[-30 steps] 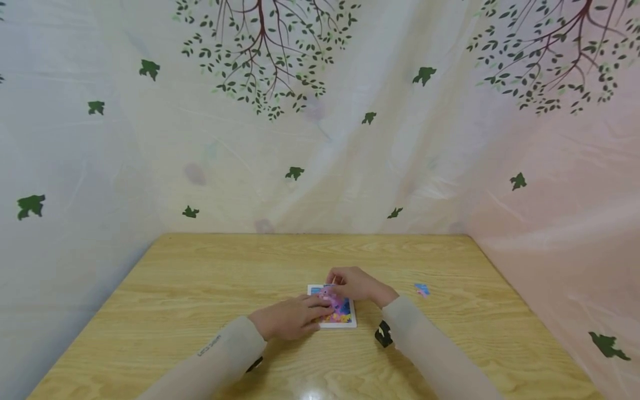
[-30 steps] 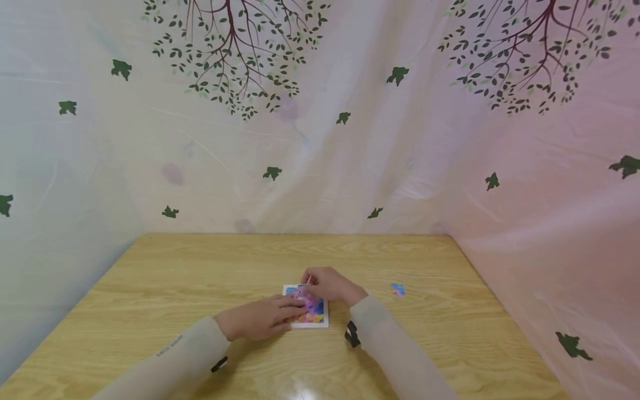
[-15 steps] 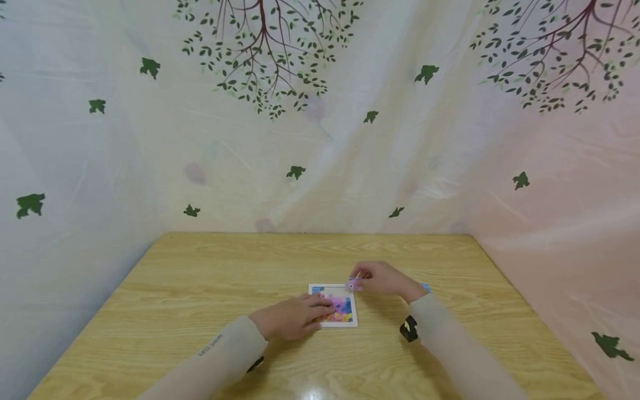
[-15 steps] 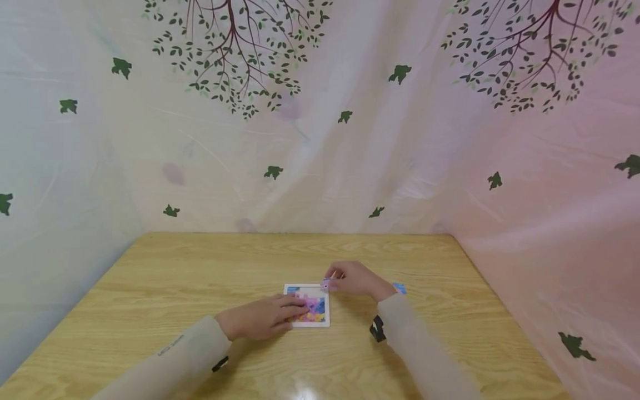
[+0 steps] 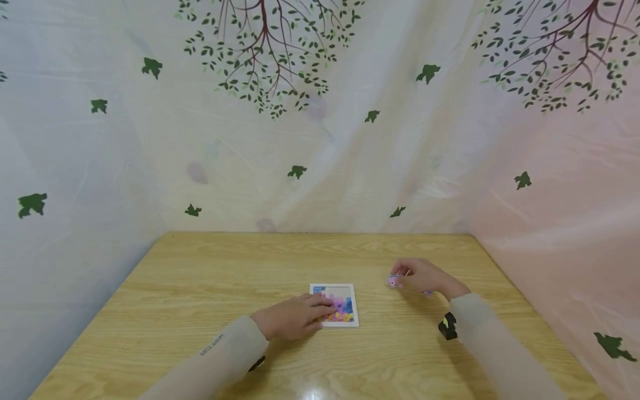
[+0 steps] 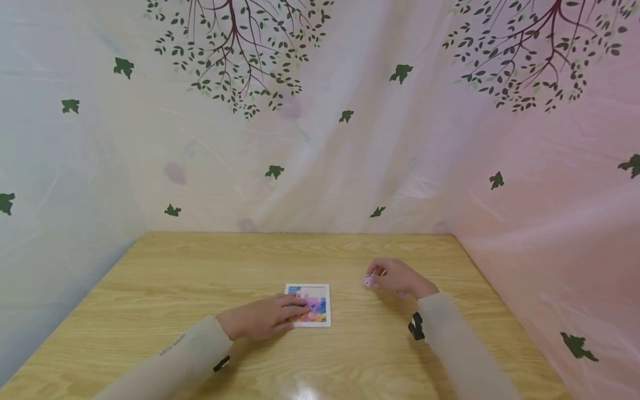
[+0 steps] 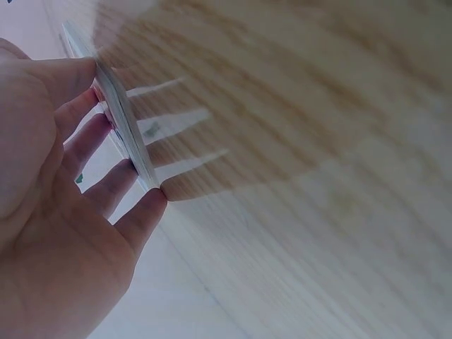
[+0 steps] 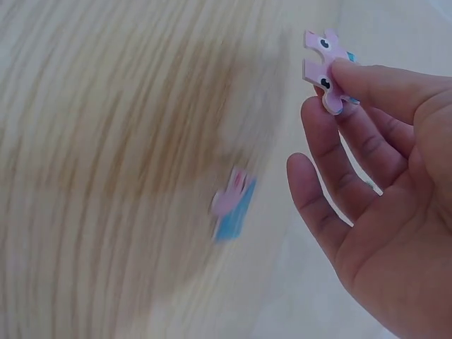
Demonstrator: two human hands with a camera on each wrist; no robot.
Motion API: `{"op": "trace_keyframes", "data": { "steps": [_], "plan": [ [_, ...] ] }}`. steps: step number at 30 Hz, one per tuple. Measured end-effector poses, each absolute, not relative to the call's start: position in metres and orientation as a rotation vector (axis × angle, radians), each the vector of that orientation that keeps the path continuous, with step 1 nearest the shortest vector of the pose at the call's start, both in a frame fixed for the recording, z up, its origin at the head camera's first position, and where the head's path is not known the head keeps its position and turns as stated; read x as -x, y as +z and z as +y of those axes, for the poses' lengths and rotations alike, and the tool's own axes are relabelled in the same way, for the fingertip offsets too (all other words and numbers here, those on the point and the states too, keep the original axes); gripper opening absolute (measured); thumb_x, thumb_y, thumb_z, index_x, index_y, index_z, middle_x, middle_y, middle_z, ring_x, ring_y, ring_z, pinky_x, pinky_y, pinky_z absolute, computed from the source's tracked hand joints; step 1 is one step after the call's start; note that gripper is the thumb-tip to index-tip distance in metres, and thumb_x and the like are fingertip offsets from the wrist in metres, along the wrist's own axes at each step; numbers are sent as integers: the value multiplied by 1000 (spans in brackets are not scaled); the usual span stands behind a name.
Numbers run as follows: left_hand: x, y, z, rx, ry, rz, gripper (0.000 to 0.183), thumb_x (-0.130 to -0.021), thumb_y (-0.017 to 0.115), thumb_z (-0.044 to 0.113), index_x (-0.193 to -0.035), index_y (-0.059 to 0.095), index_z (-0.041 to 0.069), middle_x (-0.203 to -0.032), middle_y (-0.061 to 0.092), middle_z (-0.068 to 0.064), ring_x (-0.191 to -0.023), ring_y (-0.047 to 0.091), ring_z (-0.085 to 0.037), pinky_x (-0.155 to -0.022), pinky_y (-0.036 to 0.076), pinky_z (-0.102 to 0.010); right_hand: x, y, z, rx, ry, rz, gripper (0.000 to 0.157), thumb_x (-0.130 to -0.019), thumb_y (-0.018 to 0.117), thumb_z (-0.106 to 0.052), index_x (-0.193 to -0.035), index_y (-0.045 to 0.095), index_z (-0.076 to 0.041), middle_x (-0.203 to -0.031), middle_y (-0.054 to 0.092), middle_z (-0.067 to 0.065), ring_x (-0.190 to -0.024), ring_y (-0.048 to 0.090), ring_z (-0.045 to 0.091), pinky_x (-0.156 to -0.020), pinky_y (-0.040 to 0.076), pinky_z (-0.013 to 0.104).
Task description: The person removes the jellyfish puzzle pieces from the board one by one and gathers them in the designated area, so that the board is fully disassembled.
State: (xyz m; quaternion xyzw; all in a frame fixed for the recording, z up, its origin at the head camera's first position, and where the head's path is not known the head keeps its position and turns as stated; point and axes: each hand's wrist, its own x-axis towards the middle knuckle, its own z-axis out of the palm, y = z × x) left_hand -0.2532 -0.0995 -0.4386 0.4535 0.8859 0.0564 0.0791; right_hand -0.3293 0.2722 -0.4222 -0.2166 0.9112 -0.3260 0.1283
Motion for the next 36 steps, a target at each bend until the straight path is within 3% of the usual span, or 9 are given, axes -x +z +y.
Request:
{"op": "trace_keyframes", "data": {
  "steps": [10,36],
  "plan": [
    [254,-438,-100,-1369,174,2655,49,-109,51,20,-156,45,11,-162,40,-6,-149,36,-31,-121,31,-45,328,-421,296,643,-1047,2545,15,-101,62,-9,-110,64,4,-87,69,13,-63,56,19,-50,48,29],
    [251,-437,-99,-1361,189,2653,48,-108,52,20,-155,45,11,-161,42,-7,-148,38,-32,-120,33,-46,326,-430,294,509,-1029,2571,13,-99,62,-2,-109,67,4,-84,65,8,-61,49,14,-51,43,24]
  ]
}}
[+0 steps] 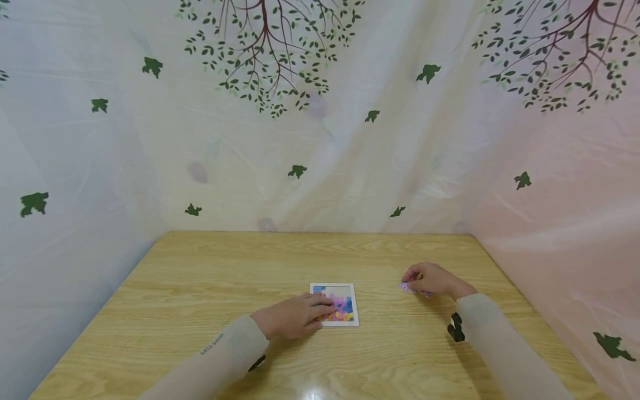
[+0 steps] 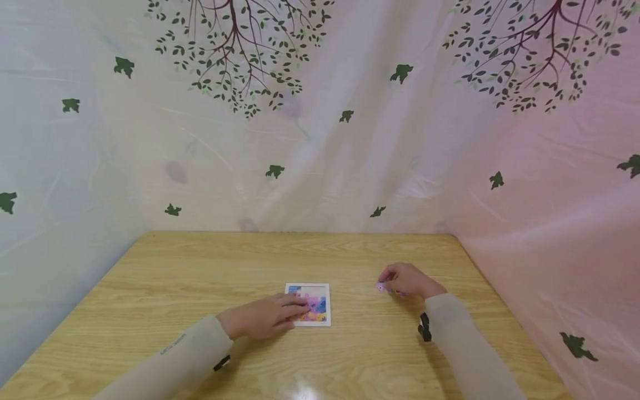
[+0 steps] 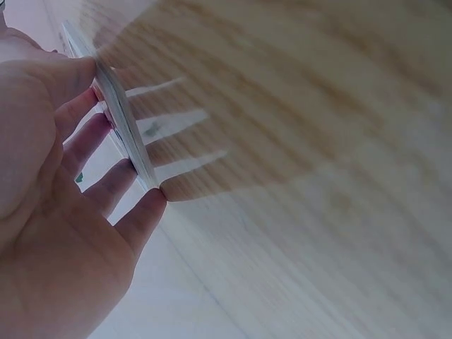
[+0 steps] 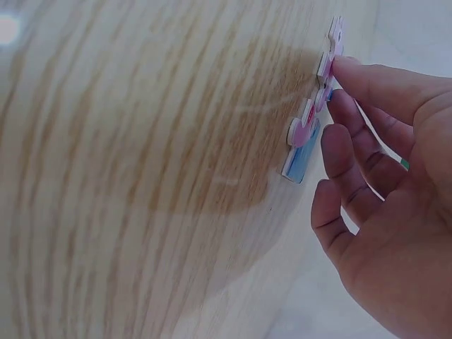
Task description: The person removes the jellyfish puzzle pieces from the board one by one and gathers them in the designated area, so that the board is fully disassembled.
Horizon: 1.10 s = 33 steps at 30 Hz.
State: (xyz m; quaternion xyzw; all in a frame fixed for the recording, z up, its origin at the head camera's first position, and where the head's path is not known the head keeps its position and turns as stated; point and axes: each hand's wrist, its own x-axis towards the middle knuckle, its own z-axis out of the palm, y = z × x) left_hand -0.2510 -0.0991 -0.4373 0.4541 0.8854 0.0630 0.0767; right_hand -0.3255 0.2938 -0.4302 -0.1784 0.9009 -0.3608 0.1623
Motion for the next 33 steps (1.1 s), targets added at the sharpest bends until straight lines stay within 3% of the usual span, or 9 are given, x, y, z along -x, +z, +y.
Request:
{"op": "trace_keyframes", "data": {
  "steps": [15,24,27,33],
  "plan": [
    [249,-439,-100,-1392,102,2717,49,-108,52,23,-156,46,13,-160,44,-5,-146,40,-31,-119,34,-46,332,-432,294,602,-1044,2618,21,-101,65,-15,-112,67,3,-97,66,8,-69,56,17,-58,51,29],
    [247,-438,-97,-1345,183,2751,52,-107,55,22,-156,42,11,-153,51,-11,-140,47,-30,-116,39,-45,332,-433,276,563,-1001,2624,20,-101,66,-20,-112,69,-4,-84,63,6,-56,47,13,-44,38,24],
    [246,-437,-97,-1316,240,2751,55,-105,58,21,-156,40,9,-151,53,-14,-138,50,-30,-114,41,-44,333,-436,268,628,-1008,2616,17,-100,66,-16,-110,69,-3,-88,64,5,-65,52,14,-52,43,24],
    [246,-436,-95,-1364,208,2744,40,-106,55,17,-145,55,9,-152,52,-7,-140,48,-29,-115,40,-45,334,-438,244,754,-949,2636,12,-99,67,-14,-107,71,-5,-99,68,2,-85,57,16,-72,51,29]
  ]
}}
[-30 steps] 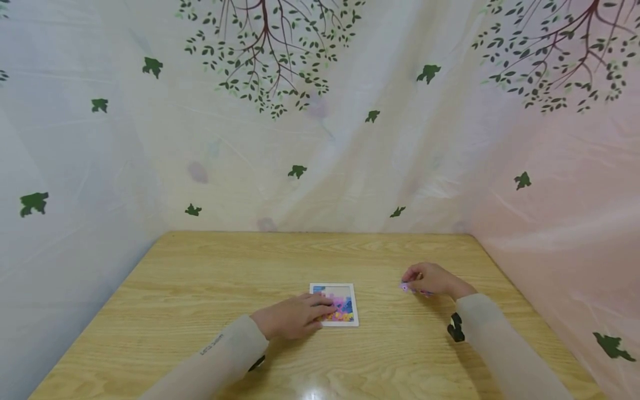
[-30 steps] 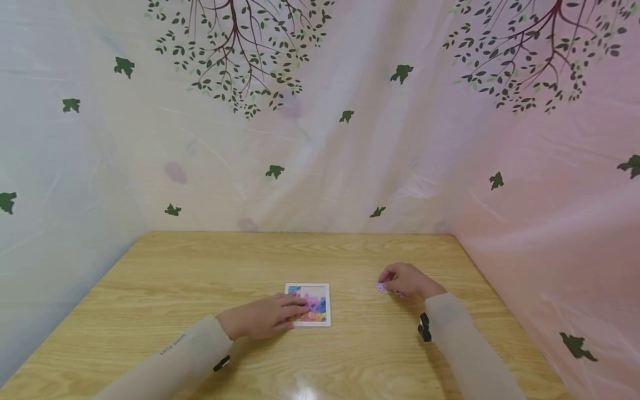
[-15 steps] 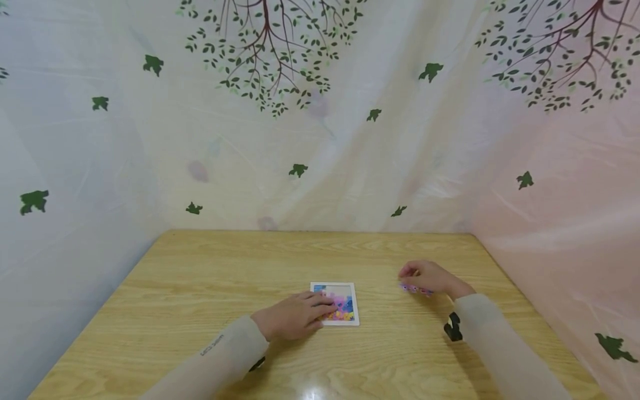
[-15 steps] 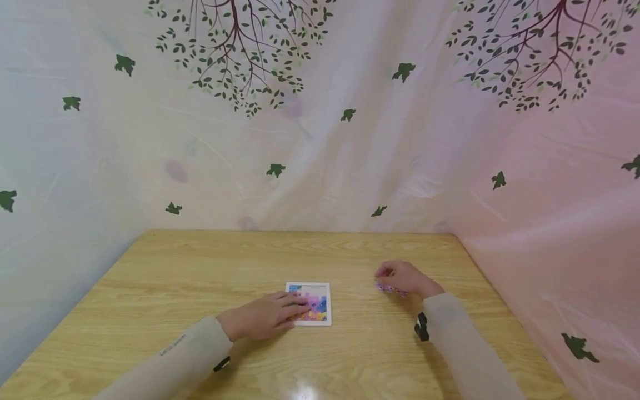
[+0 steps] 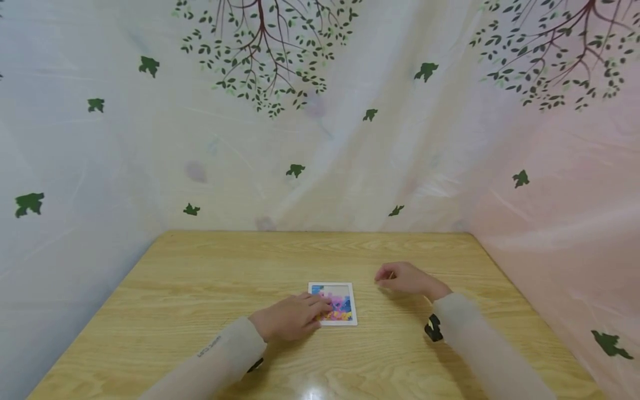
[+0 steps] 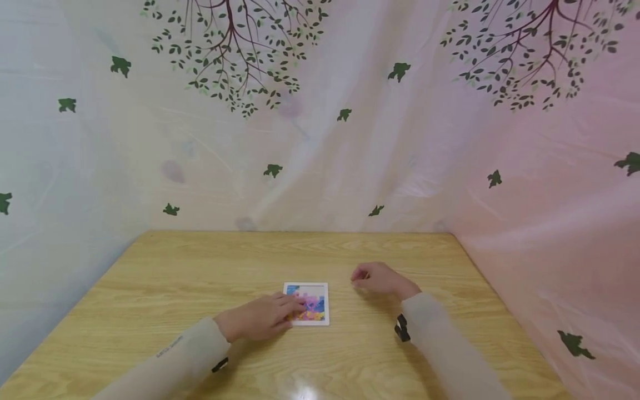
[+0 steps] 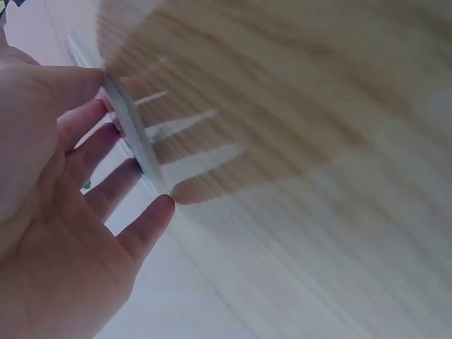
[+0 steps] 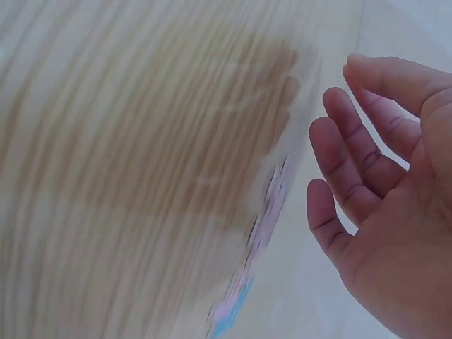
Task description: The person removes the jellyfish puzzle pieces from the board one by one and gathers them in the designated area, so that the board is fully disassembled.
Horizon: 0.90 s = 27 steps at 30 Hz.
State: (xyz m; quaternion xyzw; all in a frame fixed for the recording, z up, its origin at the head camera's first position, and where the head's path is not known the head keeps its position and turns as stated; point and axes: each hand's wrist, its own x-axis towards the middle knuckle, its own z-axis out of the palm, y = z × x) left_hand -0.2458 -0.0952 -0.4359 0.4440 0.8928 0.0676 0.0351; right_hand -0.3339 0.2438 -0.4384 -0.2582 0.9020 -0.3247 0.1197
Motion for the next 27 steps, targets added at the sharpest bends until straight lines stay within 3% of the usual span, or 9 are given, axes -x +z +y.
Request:
{"op": "trace_keyframes", "data": {
  "steps": [10,15,27],
  "plan": [
    [240,-439,-94,-1444,82,2849,38,-107,51,19,-143,59,10,-149,54,-7,-134,53,-29,-106,49,-45,331,-437,194,853,-953,2601,11,-98,69,-14,-104,72,-6,-97,70,-1,-83,57,12,-73,50,26],
    [241,-440,-94,-1428,54,2857,38,-108,52,21,-145,59,15,-140,57,-3,-125,56,-23,-100,52,-39,330,-436,171,881,-944,2580,12,-99,68,-15,-107,73,-7,-98,70,-2,-84,58,11,-75,51,27],
    [235,-441,-101,-1521,67,2854,38,-109,50,18,-145,57,9,-144,57,-8,-125,60,-24,-105,51,-38,334,-438,126,946,-874,2566,17,-97,72,-20,-111,76,-11,-95,70,-7,-86,61,9,-79,53,29]
  ]
}}
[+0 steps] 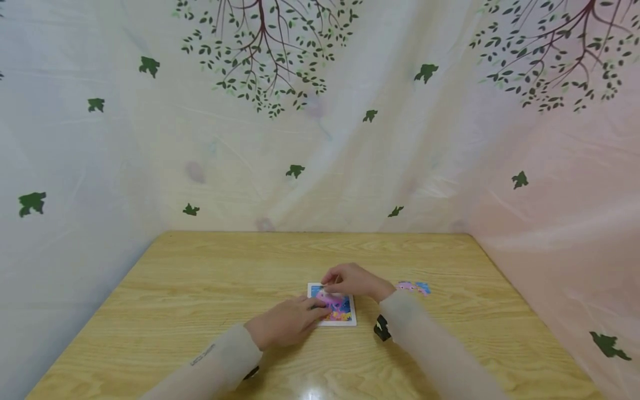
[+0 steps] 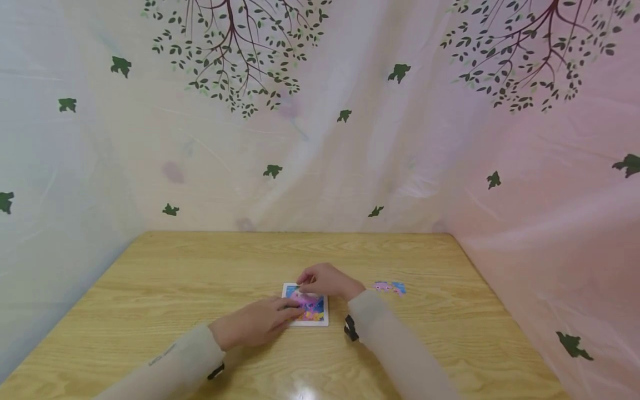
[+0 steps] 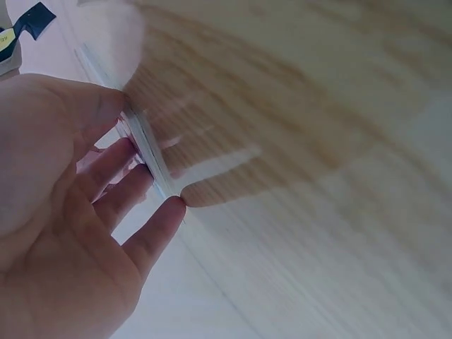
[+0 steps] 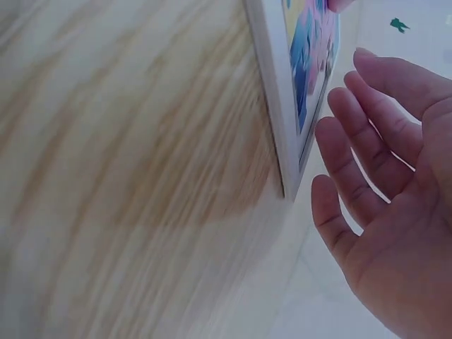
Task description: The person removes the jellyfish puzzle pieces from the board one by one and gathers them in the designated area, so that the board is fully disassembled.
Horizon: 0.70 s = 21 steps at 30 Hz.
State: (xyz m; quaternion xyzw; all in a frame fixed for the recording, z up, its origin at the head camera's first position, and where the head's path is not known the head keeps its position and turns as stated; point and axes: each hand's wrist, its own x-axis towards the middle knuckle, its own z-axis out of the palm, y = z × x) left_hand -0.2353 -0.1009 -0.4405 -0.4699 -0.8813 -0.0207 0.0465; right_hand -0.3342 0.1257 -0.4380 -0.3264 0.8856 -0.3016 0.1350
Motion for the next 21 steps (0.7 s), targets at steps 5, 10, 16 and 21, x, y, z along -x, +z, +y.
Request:
{"op": "trace_keyframes", "data": {
  "steps": [5,10,16,21],
  "plan": [
    [231,-439,-104,1437,-73,-2750,40,-109,47,16,-147,54,8,-151,53,-10,-134,55,-27,-108,49,-40,334,-439,118,915,-855,2564,18,-95,75,-20,-110,76,-11,-93,70,-8,-85,62,8,-79,54,28],
    [231,-439,-106,1450,-34,-2771,43,-109,48,15,-151,51,7,-156,47,-12,-141,49,-27,-110,47,-39,333,-437,114,895,-831,2580,17,-94,76,-20,-109,76,-11,-89,68,-8,-82,61,9,-75,53,26],
    [232,-440,-108,1467,-26,-2798,45,-109,48,16,-153,48,8,-158,44,-11,-144,45,-25,-113,44,-38,333,-437,111,907,-807,2606,14,-92,78,-19,-104,78,-11,-86,69,-8,-79,62,7,-73,53,25],
    [231,-439,-109,1480,-37,-2789,45,-109,47,15,-153,48,7,-157,46,-12,-143,46,-26,-112,44,-39,329,-433,108,907,-766,2627,16,-91,80,-23,-102,77,-12,-86,68,-8,-79,60,7,-74,53,26]
  ]
}}
